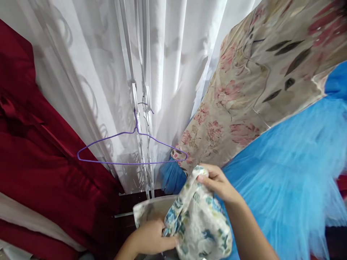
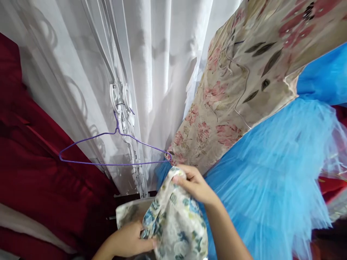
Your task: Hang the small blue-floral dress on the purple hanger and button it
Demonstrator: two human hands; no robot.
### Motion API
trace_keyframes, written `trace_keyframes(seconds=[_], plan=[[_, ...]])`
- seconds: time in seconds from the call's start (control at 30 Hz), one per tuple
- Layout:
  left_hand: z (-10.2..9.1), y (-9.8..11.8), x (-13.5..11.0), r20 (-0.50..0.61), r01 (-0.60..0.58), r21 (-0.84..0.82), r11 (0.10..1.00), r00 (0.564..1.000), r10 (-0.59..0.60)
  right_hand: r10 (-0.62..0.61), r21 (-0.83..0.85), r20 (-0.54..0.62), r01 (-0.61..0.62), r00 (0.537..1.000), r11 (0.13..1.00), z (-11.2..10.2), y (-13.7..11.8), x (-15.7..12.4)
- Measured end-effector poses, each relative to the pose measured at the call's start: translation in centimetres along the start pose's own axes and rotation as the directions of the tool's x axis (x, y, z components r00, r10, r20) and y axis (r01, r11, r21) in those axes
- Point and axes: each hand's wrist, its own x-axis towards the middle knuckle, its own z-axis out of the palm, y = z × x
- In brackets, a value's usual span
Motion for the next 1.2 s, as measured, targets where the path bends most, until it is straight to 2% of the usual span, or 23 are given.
trace_keyframes(seconds=[0.07, 0.1, 0.17, 0.2, 0.3, 0.4, 0.47, 0.5, 0.63, 0.7, 0.8, 0.9, 0.97, 1.03, 1.13, 1.2], plan=[[-0.1, 0.0, -0.4, -0.151, 0.022, 0.013, 1.000, 0.988, -0.020, -0.078, -0.050, -0.092, 0.074, 0.993, 0.996, -2.9, -0.7, 2.2], [-0.7, 0.1, -0.6, -0.248, 0.012, 0.008, 1.000, 0.969, -0.010, -0.116, -0.040, -0.140, 0.111, 0.983, 0.993, -3.9, -0.9, 3.8], [-2.5, 0.6, -1.2, -0.411, -0.023, 0.035, 0.999, 0.911, 0.035, -0.156, 0.054, -0.203, 0.171, 0.967, 0.984, -4.7, -0.9, 7.8], [-3.7, 0.9, -1.6, -0.471, -0.033, 0.073, 0.997, 0.880, 0.064, -0.139, 0.125, -0.190, 0.165, 0.972, 0.978, -4.4, -0.7, 10.0], [-7.1, 1.7, -3.3, -0.594, -0.005, 0.218, 0.976, 0.793, 0.137, -0.023, 0.226, 0.027, 0.017, 0.999, 0.974, -1.8, -0.4, 15.6], [-10.1, 1.7, -5.6, -0.675, 0.057, 0.316, 0.947, 0.715, 0.182, 0.032, 0.200, 0.230, -0.079, 0.973, 0.977, 1.4, -0.5, 18.1], [-12.2, 1.1, -7.3, -0.680, 0.088, 0.387, 0.918, 0.699, 0.220, 0.064, 0.196, 0.339, -0.137, 0.939, 0.971, 2.7, -0.8, 17.9], [-13.4, 0.6, -8.2, -0.659, 0.100, 0.443, 0.891, 0.710, 0.248, 0.077, 0.202, 0.372, -0.161, 0.925, 0.966, 3.0, -0.9, 17.5], [-18.9, -1.9, -11.1, -0.491, 0.165, 0.713, 0.681, 0.812, 0.317, 0.104, 0.220, 0.388, -0.202, 0.916, 0.954, 3.0, -1.5, 15.7], [-21.9, -2.7, -12.0, -0.467, 0.228, 0.777, 0.587, 0.834, 0.293, 0.118, 0.209, 0.379, -0.209, 0.918, 0.955, 3.0, -1.8, 15.3], [-26.0, -2.1, -12.4, -0.478, 0.281, 0.813, 0.510, 0.823, 0.308, 0.134, 0.209, 0.350, -0.217, 0.927, 0.954, 3.4, -1.9, 15.1], [-29.0, 0.7, -11.7, -0.469, 0.252, 0.838, 0.484, 0.785, 0.405, 0.113, 0.226, 0.312, -0.189, 0.943, 0.956, 3.7, -1.7, 15.0], [-30.0, 3.1, -10.6, -0.467, 0.209, 0.845, 0.493, 0.736, 0.489, 0.102, 0.222, 0.296, -0.173, 0.950, 0.960, 3.8, -1.6, 15.0], [-29.9, 5.3, -9.2, -0.466, 0.128, 0.833, 0.538, 0.687, 0.557, 0.129, 0.201, 0.281, -0.189, 0.951, 0.961, 3.8, -1.5, 15.0], [-28.4, 7.5, -6.8, -0.429, -0.087, 0.760, 0.644, 0.677, 0.598, 0.235, 0.173, 0.233, -0.278, 0.944, 0.945, 4.1, -1.3, 14.5], [-27.2, 7.9, -5.7, -0.437, -0.149, 0.708, 0.690, 0.674, 0.595, 0.278, 0.219, 0.177, -0.313, 0.944, 0.924, 4.3, -0.9, 13.4]])
